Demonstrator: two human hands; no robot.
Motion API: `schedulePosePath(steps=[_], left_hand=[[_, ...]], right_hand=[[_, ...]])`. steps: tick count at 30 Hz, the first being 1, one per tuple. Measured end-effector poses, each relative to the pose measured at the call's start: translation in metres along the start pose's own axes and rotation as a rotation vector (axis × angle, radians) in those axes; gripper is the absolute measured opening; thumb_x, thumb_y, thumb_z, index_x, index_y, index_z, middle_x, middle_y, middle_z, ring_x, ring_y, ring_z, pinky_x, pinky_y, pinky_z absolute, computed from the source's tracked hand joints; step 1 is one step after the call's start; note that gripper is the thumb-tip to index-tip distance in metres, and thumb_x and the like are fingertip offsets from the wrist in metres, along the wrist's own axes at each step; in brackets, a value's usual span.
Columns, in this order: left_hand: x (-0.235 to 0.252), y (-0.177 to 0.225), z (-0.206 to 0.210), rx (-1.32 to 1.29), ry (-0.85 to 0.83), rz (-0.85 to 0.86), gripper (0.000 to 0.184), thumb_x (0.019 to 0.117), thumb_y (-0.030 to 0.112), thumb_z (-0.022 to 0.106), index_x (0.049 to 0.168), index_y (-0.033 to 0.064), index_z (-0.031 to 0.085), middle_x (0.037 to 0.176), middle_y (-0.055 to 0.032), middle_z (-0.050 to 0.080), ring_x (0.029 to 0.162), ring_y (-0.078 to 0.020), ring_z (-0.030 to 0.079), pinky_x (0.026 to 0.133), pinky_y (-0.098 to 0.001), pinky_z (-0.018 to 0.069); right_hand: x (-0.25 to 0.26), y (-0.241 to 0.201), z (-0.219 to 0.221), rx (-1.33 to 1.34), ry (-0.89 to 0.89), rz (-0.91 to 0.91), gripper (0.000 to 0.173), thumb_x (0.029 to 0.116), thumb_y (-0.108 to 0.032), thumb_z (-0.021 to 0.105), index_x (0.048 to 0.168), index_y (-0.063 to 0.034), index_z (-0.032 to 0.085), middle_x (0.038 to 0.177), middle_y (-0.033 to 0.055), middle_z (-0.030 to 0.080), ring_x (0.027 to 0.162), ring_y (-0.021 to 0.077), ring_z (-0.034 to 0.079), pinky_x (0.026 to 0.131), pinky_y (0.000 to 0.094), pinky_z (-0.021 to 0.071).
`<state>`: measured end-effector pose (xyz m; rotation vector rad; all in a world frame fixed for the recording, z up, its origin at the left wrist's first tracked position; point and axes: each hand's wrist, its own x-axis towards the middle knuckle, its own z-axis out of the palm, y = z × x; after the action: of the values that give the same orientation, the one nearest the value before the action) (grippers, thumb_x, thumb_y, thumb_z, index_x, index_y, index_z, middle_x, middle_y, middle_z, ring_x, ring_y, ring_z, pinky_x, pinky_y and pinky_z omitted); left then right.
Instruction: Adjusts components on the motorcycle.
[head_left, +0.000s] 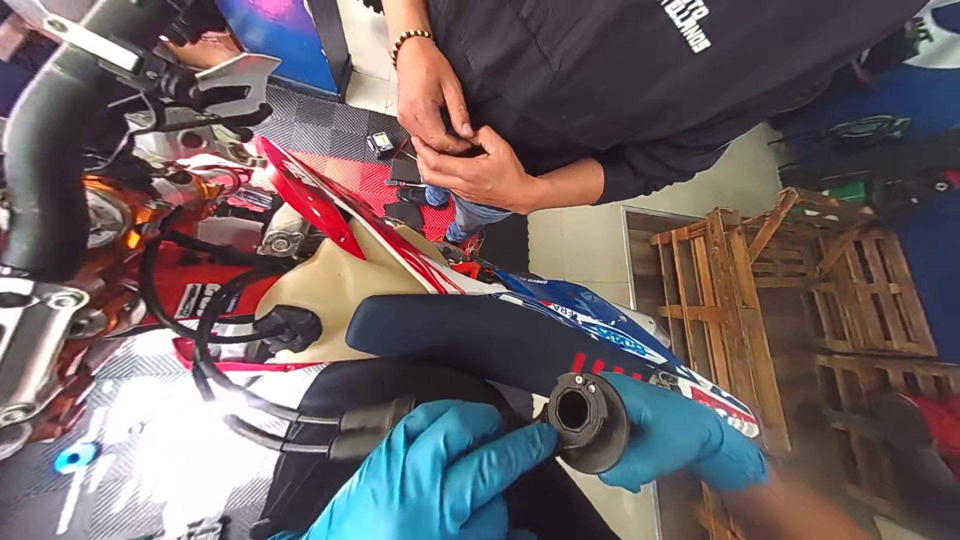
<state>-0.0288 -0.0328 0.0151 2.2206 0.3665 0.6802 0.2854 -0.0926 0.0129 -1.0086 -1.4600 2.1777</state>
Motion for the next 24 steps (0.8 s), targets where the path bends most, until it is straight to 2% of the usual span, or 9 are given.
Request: schedulePosePath(steps=[3,6,15,18,20,24], left_hand=[[0.006,-0.001,0.000,-0.039,-0.036,-0.041,0.036,0.0996,0.035,0.064,0.074,0.0090,0.067,0.133,-0.0073,0.069,0.117,-0.0236,0.062,0.099,-0.0391,0.0445],[0.008,-0.002,0.002,-0.065,-0.052,-0.078,0.038,0.0973,0.037,0.067,0.071,0.0099,0.065,0.130,-0.0050,0.070,0.118,-0.0228,0.061,0.099,-0.0398,0.0443],[0.012,0.002,0.004,-0.136,-0.064,-0.037,0.031,0.0967,0.032,0.068,0.076,0.0089,0.068,0.134,-0.0037,0.069,0.120,-0.0226,0.059,0.097,-0.0397,0.0441],[0.019,0.003,0.005,-0.118,-0.043,-0.007,0.032,0.0964,0.035,0.068,0.077,0.0094,0.068,0.137,-0.0032,0.067,0.120,-0.0233,0.059,0.095,-0.0405,0.0444],[0.023,0.001,0.008,-0.069,-0.010,0.000,0.035,0.0947,0.040,0.070,0.075,0.0108,0.067,0.138,-0.0023,0.066,0.121,-0.0234,0.059,0.094,-0.0406,0.0449],[0.023,-0.004,0.011,-0.004,-0.003,-0.024,0.040,0.0929,0.047,0.070,0.072,0.0128,0.065,0.140,-0.0011,0.065,0.119,-0.0224,0.059,0.090,-0.0395,0.0450]], right_hand=[[-0.002,0.000,-0.001,0.006,-0.009,0.011,0.021,0.0935,-0.019,0.072,0.107,-0.0057,0.064,0.070,-0.0010,0.065,0.056,0.0020,0.060,0.051,0.0177,0.0505],[-0.003,0.000,-0.003,0.001,-0.027,0.028,0.023,0.0937,-0.020,0.072,0.110,-0.0053,0.063,0.070,0.0001,0.065,0.056,0.0032,0.060,0.052,0.0187,0.0506],[-0.002,-0.003,-0.006,-0.043,-0.051,0.042,0.023,0.0929,-0.020,0.072,0.109,-0.0054,0.064,0.075,-0.0014,0.067,0.060,0.0010,0.062,0.054,0.0178,0.0523],[-0.001,-0.005,-0.005,-0.072,-0.053,0.035,0.025,0.0921,-0.019,0.073,0.109,-0.0043,0.064,0.077,-0.0013,0.068,0.062,0.0000,0.062,0.057,0.0173,0.0525],[-0.001,-0.005,-0.005,-0.101,-0.054,0.028,0.028,0.0921,-0.020,0.073,0.113,-0.0029,0.064,0.081,-0.0003,0.069,0.067,0.0002,0.063,0.063,0.0185,0.0538],[-0.001,-0.002,-0.006,-0.103,-0.054,0.018,0.028,0.0920,-0.019,0.074,0.113,-0.0031,0.064,0.083,-0.0001,0.069,0.069,0.0003,0.064,0.063,0.0183,0.0544]])
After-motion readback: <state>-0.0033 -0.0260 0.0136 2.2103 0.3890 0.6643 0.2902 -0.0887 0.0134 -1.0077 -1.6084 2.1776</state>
